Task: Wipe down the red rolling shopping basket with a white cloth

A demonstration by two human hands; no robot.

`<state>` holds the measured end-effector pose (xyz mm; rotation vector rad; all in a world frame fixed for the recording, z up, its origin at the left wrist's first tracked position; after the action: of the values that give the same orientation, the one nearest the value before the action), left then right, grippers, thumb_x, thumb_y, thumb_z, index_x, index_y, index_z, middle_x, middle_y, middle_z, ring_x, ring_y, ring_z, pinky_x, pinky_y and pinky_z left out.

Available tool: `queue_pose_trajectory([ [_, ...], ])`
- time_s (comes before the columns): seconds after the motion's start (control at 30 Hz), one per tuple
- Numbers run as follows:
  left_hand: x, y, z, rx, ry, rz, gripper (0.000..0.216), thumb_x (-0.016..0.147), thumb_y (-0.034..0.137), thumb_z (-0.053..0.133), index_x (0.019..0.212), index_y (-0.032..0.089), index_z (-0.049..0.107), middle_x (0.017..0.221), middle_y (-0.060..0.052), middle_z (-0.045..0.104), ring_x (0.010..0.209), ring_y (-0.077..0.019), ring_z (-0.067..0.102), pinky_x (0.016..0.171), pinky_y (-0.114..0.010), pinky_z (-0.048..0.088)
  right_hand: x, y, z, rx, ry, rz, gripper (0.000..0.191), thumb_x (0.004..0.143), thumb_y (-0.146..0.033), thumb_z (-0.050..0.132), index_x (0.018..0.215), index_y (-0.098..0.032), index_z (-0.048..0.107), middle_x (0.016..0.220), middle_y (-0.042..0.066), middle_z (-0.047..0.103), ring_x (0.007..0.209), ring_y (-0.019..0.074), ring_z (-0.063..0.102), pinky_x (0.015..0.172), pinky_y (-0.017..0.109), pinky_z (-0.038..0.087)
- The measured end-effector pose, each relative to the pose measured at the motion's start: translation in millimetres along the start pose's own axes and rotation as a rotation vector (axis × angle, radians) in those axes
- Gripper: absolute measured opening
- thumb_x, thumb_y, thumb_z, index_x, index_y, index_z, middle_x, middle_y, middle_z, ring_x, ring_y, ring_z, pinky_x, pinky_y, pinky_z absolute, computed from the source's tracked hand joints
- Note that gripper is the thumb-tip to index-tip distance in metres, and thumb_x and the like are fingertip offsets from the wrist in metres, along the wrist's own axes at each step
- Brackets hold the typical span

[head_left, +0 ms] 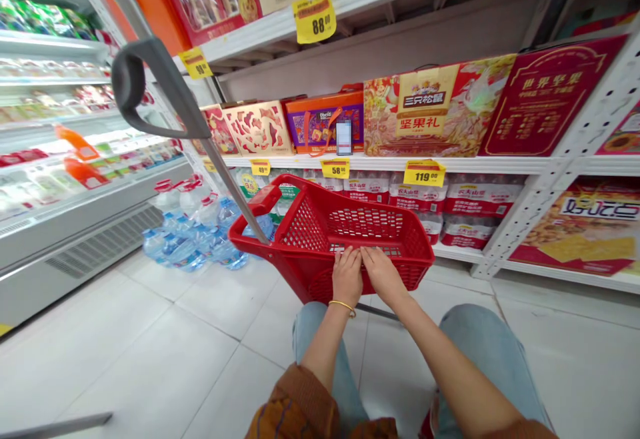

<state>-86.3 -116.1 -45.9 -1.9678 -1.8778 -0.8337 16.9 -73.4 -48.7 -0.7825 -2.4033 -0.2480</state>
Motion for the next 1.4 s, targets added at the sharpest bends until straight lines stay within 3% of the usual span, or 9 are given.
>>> queue_pose_trajectory([
  [0.37, 2, -4, -4, -0.031, 0.010, 0.071, 0.030, 0.093, 0.017, 0.041, 0.118, 0.022, 0.058, 0.120, -0.004, 0.065, 0.123, -0.0204, 0.050, 0.111, -0.047, 0.031, -20, 22, -3, -0.102, 0.031, -0.012, 0.041, 0.092, -0.011, 0.040, 0.133, -0.008, 0.045, 0.116, 0.018, 0.061, 0.103, 0.0249, 0.057, 0.087, 0.041, 0.049],
  [0.6, 3, -3, -6, -0.084, 0.039, 0.061, 0.029, 0.094, 0.019, 0.041, 0.116, 0.021, 0.059, 0.116, -0.004, 0.067, 0.121, -0.0203, 0.052, 0.111, -0.047, 0.030, -33, 44, -12, -0.107, 0.071, 0.004, 0.038, 0.094, -0.014, 0.038, 0.131, -0.012, 0.047, 0.111, 0.016, 0.063, 0.103, 0.0232, 0.057, 0.096, 0.045, 0.044],
  [0.8, 3, -5, -9, -0.111, 0.019, 0.049, 0.028, 0.094, 0.020, 0.040, 0.115, 0.022, 0.060, 0.116, -0.004, 0.067, 0.122, -0.0196, 0.051, 0.111, -0.048, 0.029, -45, 61, -14, -0.105, 0.040, 0.069, 0.038, 0.095, -0.019, 0.039, 0.131, -0.012, 0.048, 0.111, 0.017, 0.063, 0.100, 0.0247, 0.058, 0.084, 0.040, 0.050],
  [1.17, -4, -19, -22, -0.134, 0.023, 0.014, 0.027, 0.096, 0.024, 0.040, 0.111, 0.023, 0.062, 0.114, -0.003, 0.068, 0.122, -0.0200, 0.050, 0.112, -0.049, 0.026, -43, 26, -10, -0.124, 0.102, 0.145, 0.037, 0.095, -0.016, 0.037, 0.128, -0.008, 0.050, 0.110, 0.019, 0.062, 0.100, 0.0253, 0.056, 0.086, 0.041, 0.048],
  [1.4, -3, -21, -36, -0.027, 0.012, -0.022, 0.031, 0.095, 0.027, 0.041, 0.119, 0.021, 0.059, 0.125, -0.006, 0.063, 0.131, -0.0242, 0.043, 0.113, -0.056, 0.025, -32, 6, -7, -0.158, 0.048, 0.206, 0.036, 0.090, -0.010, 0.046, 0.125, -0.009, 0.052, 0.110, 0.018, 0.063, 0.097, 0.0245, 0.059, 0.086, 0.040, 0.048],
])
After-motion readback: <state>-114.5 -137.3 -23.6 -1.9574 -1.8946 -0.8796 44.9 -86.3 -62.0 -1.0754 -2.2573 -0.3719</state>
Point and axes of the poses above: each hand's wrist, its own x-axis towards the middle knuckle, its own z-axis out of the palm, y = z × x, the point moved 3 cm from there along x, towards the middle knuckle
